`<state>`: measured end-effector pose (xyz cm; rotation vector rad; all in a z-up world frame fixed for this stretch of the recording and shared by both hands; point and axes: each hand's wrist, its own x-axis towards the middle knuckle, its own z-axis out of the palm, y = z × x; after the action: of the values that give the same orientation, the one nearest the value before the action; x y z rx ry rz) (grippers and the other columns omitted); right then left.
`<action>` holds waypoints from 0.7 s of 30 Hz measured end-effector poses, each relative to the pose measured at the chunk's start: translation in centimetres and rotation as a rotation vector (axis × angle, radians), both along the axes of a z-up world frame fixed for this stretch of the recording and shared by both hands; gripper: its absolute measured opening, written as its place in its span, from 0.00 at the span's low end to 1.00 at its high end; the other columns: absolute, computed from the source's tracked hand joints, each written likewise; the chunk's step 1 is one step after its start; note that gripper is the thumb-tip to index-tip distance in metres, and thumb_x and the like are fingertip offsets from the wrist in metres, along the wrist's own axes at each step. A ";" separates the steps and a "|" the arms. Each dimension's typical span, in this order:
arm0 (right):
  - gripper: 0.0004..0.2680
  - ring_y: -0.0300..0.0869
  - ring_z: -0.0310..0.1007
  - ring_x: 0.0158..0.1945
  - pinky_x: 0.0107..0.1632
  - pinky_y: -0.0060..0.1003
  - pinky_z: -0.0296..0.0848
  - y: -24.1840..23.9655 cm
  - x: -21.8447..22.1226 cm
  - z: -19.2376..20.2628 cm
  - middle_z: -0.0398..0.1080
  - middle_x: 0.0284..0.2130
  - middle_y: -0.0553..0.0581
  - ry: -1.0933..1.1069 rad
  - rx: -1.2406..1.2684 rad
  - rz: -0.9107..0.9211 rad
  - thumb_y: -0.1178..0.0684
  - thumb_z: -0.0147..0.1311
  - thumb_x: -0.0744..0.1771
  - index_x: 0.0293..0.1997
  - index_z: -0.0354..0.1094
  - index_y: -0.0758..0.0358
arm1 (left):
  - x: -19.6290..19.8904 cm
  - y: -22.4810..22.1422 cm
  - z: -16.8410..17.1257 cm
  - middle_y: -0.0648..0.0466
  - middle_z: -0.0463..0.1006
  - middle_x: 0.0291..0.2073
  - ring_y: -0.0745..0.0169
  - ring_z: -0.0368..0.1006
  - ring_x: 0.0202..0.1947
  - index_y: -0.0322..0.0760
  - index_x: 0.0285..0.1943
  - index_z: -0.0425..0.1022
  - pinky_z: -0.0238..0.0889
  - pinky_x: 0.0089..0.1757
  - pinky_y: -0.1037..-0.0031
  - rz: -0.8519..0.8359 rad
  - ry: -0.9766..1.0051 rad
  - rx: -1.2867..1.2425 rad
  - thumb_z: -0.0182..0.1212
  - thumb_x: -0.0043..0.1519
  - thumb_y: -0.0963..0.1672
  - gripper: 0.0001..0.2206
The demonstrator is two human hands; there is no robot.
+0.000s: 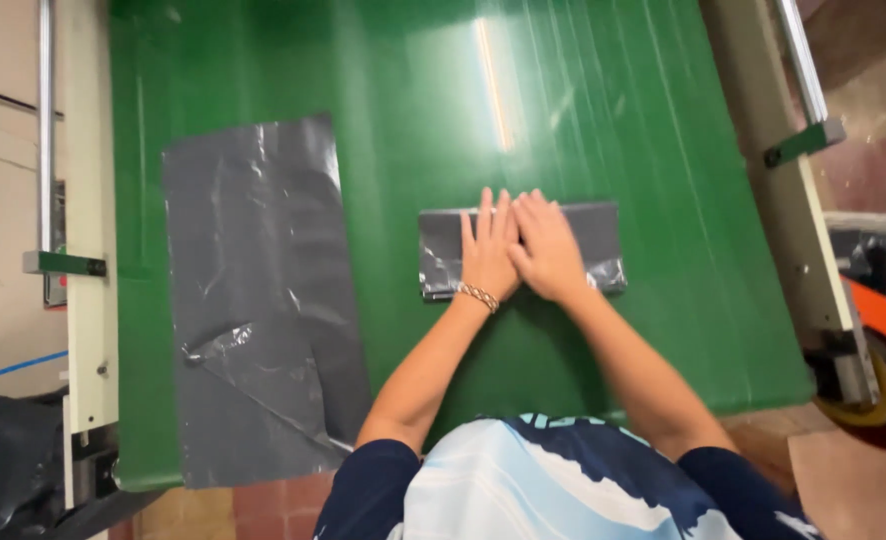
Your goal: The person takes plastic bags from a conveyor belt, folds them into small rectangular shapes, and stacks them neatly inside a red plastic crate.
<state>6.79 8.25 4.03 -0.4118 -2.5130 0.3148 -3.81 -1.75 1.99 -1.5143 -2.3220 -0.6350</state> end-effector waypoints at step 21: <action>0.30 0.58 0.51 0.72 0.71 0.54 0.49 -8.9 3.6 -2.2 0.56 0.67 0.67 -0.290 -0.031 0.227 0.52 0.59 0.58 0.68 0.56 0.69 | -3.4 -10.0 -1.9 0.57 0.69 0.26 0.56 0.68 0.26 0.49 0.27 0.65 0.63 0.26 0.65 -0.613 0.284 -0.158 0.51 0.55 0.48 0.06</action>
<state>10.35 -0.64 1.87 -0.1942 -2.8496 0.4071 -7.18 -11.74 0.08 -2.2477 -1.7220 -0.3354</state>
